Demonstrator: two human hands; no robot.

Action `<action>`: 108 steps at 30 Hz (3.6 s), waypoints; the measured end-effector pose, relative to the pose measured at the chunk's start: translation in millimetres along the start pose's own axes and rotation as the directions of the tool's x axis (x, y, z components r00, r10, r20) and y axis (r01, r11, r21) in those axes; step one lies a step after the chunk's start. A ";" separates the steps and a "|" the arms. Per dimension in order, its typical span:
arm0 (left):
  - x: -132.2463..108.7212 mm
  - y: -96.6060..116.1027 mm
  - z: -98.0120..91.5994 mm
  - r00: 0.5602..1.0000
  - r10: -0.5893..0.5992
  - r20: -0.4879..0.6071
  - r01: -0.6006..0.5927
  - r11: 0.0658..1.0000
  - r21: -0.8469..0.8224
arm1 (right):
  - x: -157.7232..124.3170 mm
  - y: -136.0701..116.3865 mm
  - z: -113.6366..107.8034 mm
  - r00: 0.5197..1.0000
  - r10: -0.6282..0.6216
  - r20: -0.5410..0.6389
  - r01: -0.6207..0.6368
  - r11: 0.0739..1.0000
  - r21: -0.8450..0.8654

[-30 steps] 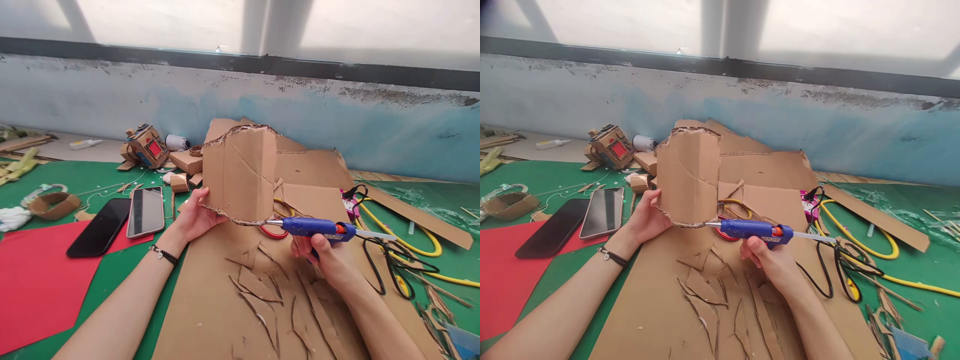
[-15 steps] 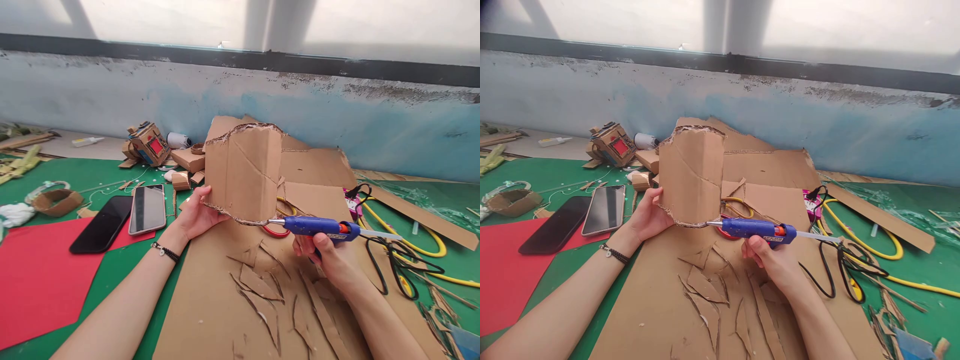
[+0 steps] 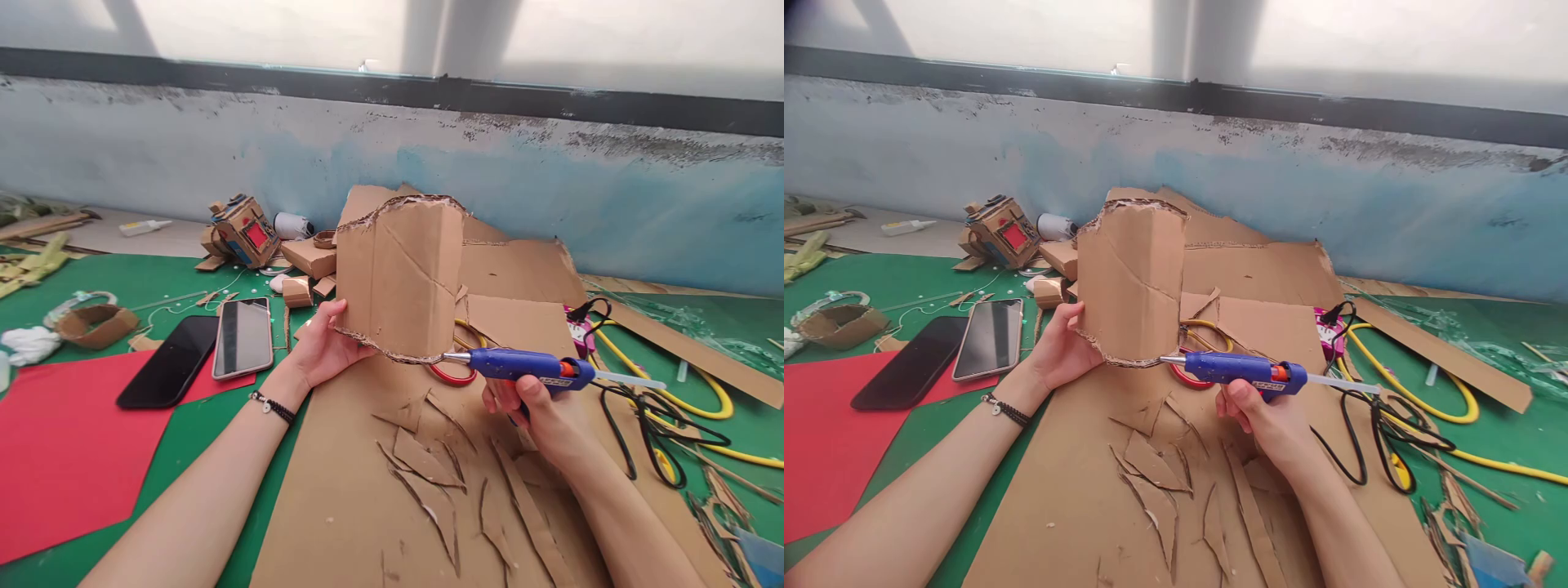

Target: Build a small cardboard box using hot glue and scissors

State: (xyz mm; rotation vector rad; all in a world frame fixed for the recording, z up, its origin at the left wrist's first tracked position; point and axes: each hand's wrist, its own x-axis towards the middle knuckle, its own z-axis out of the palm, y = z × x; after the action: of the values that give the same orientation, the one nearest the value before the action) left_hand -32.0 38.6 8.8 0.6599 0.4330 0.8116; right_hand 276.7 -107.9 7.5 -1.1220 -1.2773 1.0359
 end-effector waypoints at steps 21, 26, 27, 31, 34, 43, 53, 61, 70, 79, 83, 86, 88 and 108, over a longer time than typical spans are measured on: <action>0.9 0.4 -1.2 1.000 0.011 0.020 -0.011 1.000 -0.020 | 2.6 -7.7 -0.3 0.997 -0.010 -0.079 0.004 0.997 -0.083; 1.3 -0.2 -1.3 1.000 0.014 0.005 -0.014 1.000 -0.021 | 5.7 -15.1 3.3 0.996 -0.034 -0.077 0.026 0.995 -0.098; 1.4 -0.3 -1.7 1.000 0.014 0.008 -0.014 1.000 -0.021 | 6.1 -16.0 3.3 0.996 -0.034 -0.076 0.025 0.994 -0.109; 1.9 -0.3 -3.1 1.000 0.009 0.019 -0.009 1.000 -0.024 | 6.0 -16.8 1.5 0.996 -0.026 -0.087 0.014 0.991 -0.131; 1.9 0.1 -2.8 1.000 0.012 0.014 -0.012 1.000 -0.027 | 4.5 -14.3 -1.7 0.997 -0.010 -0.083 -0.001 0.991 -0.131; 1.0 1.4 1.0 1.000 0.020 0.006 -0.020 0.999 -0.025 | 3.2 -7.7 -7.1 0.993 0.020 -0.113 -0.035 0.990 -0.134; 0.7 1.5 0.2 1.000 0.011 0.026 -0.011 1.000 0.005 | 5.4 -15.8 0.5 0.993 -0.003 -0.122 -0.012 0.992 -0.127; -0.5 2.0 4.2 1.000 0.015 0.010 -0.015 1.000 0.013 | 3.4 -11.6 -1.7 0.989 0.033 -0.142 -0.051 0.991 -0.127; -1.4 1.6 7.0 0.999 0.019 -0.043 -0.020 1.000 -0.021 | 9.8 -15.2 5.5 0.982 -0.082 -0.170 0.097 0.992 0.084; -1.9 0.4 8.7 0.996 0.014 -0.091 -0.018 0.999 -0.042 | 11.2 0.1 -0.7 0.995 -0.046 -0.089 0.058 0.989 0.139; -2.3 -0.8 8.9 0.994 0.024 -0.109 -0.027 0.999 -0.028 | 7.4 0.0 5.0 0.996 -0.058 -0.062 0.068 0.985 0.159; -2.9 -1.4 8.6 0.993 0.014 -0.115 -0.015 1.000 -0.006 | 5.4 -1.6 8.8 0.997 -0.033 -0.063 0.043 0.987 0.157; -3.4 -1.4 7.8 0.994 0.005 -0.106 -0.005 1.000 0.003 | 4.3 -1.5 9.4 0.999 -0.018 -0.050 0.025 0.989 0.143; -13.5 7.1 36.5 0.942 0.210 -0.261 -0.207 0.978 0.038 | 16.1 7.5 5.7 0.860 -0.095 -0.502 -0.049 0.962 -0.267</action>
State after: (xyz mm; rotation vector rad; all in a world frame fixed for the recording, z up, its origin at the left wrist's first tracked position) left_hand -22.7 18.2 41.5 0.6149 0.6160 1.1070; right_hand 271.9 -90.5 2.7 -1.4698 -1.0078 0.4898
